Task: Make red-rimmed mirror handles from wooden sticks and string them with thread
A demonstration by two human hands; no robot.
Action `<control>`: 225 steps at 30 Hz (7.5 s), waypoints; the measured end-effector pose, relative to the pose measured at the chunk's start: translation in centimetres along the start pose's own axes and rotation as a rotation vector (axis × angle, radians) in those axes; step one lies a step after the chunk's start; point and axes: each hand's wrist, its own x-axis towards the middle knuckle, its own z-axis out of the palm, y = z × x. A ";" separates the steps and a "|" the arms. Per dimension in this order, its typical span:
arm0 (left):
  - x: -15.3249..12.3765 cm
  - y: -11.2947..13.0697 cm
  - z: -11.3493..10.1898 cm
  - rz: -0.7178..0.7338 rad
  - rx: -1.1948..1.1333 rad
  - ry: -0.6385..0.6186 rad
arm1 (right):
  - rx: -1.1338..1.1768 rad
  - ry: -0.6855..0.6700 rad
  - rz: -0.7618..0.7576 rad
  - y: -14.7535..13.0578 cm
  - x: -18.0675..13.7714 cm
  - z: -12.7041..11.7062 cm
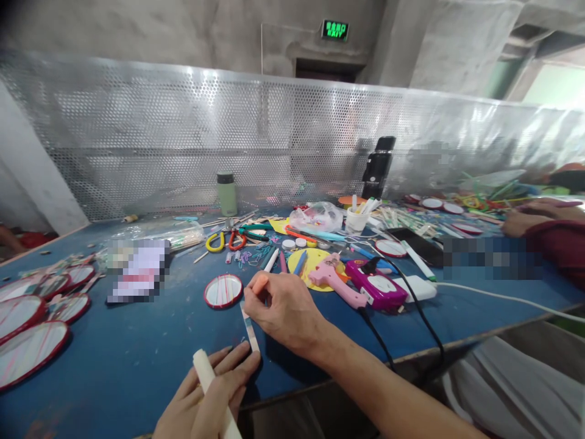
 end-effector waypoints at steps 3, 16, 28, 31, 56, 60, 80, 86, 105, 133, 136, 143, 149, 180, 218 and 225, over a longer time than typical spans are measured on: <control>0.1 0.2 -0.3 -0.002 -0.013 -0.018 | 0.006 0.011 -0.022 -0.1 0.0 0.1; 0.0 0.1 -0.2 -0.009 -0.016 -0.018 | -0.004 0.021 -0.006 0.1 0.0 0.1; 0.0 0.3 -0.2 -0.005 0.002 -0.023 | 0.020 0.011 -0.012 0.3 -0.4 -0.2; 0.0 0.1 -0.1 0.011 0.034 -0.032 | 0.010 0.005 -0.007 0.2 -0.4 -0.2; 0.3 0.5 -0.5 0.011 0.055 -0.020 | 0.017 0.011 -0.034 0.0 -0.1 0.2; 0.4 0.5 -0.7 -0.001 0.043 -0.023 | 0.005 0.018 -0.027 0.0 0.0 0.2; -0.3 0.2 0.2 -0.032 -0.011 -0.017 | 0.001 0.018 -0.002 0.1 0.0 0.0; -0.1 0.1 0.0 -0.009 0.005 -0.014 | -0.012 0.034 -0.003 0.1 -0.2 -0.2; -0.1 0.2 0.2 -0.010 0.018 -0.006 | 0.027 0.025 -0.006 0.0 -0.1 0.0; -0.2 0.3 0.1 -0.026 -0.014 -0.019 | -0.023 0.023 0.006 0.0 0.1 0.1; -0.2 0.2 0.0 -0.023 -0.003 -0.030 | -0.028 0.033 0.016 0.1 -0.1 0.1; 0.3 0.3 -0.5 -0.002 0.022 -0.045 | 0.003 0.033 0.006 0.1 -0.2 -0.1; 0.4 0.5 -0.7 0.007 0.042 -0.045 | -0.009 0.028 -0.016 0.1 -0.2 -0.1; 0.3 0.6 -0.5 -0.008 -0.006 0.008 | 0.044 0.038 -0.053 0.0 -0.2 0.0; 0.3 0.5 -0.6 -0.004 0.003 -0.012 | 0.035 0.030 0.000 0.0 -0.2 -0.2; 0.3 0.7 -0.6 -0.024 -0.018 -0.011 | 0.011 0.016 0.022 0.0 -0.1 -0.1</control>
